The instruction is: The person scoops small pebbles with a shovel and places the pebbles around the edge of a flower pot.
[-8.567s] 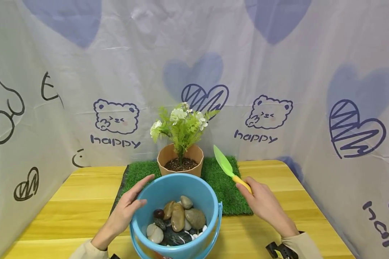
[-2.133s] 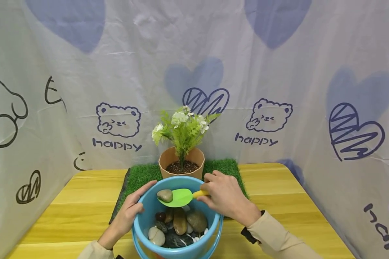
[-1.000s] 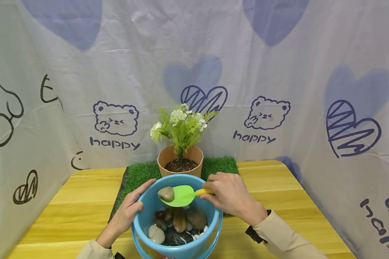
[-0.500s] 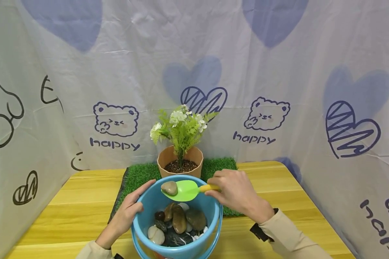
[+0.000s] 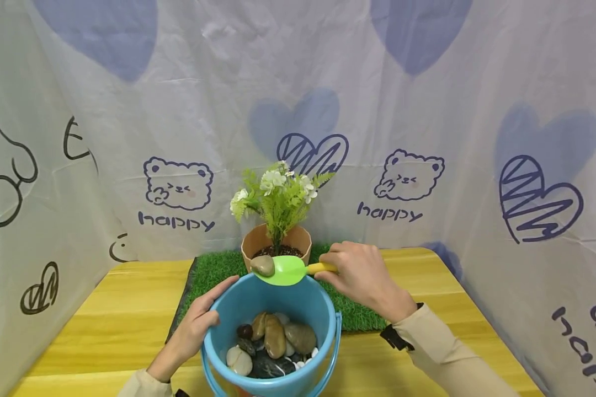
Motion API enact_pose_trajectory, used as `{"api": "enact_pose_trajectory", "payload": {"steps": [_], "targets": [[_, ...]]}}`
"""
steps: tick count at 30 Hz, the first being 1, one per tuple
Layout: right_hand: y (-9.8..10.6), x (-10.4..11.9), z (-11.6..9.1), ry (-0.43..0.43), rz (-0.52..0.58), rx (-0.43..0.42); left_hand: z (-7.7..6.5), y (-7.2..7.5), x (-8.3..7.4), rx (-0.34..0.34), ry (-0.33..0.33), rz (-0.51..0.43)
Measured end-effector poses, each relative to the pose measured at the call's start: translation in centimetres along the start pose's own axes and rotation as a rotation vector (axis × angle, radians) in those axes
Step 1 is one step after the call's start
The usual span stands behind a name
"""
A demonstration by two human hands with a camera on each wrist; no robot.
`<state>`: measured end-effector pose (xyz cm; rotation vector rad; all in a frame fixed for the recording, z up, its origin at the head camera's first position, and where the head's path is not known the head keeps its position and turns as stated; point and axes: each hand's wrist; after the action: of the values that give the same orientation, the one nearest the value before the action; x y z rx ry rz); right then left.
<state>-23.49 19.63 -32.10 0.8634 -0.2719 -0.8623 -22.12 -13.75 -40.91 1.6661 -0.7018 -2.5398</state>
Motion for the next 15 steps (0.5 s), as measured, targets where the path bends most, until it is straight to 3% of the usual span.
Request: {"api": "enact_pose_trajectory", "payload": {"steps": [15], "targets": [[-1.7, -1.2, 1.7, -0.148, -0.031, 0.114, -0.1, 0.0, 0.1, 0.005, 0.006, -0.009]]}}
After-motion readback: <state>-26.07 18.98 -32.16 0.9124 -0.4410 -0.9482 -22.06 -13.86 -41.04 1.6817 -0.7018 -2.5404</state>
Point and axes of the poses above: each hand's wrist, its own z-axis towards the middle knuckle, its own y-axis out of the back of the hand, x = y × z, and after that the axes turned 1 degree about -z, right-handed
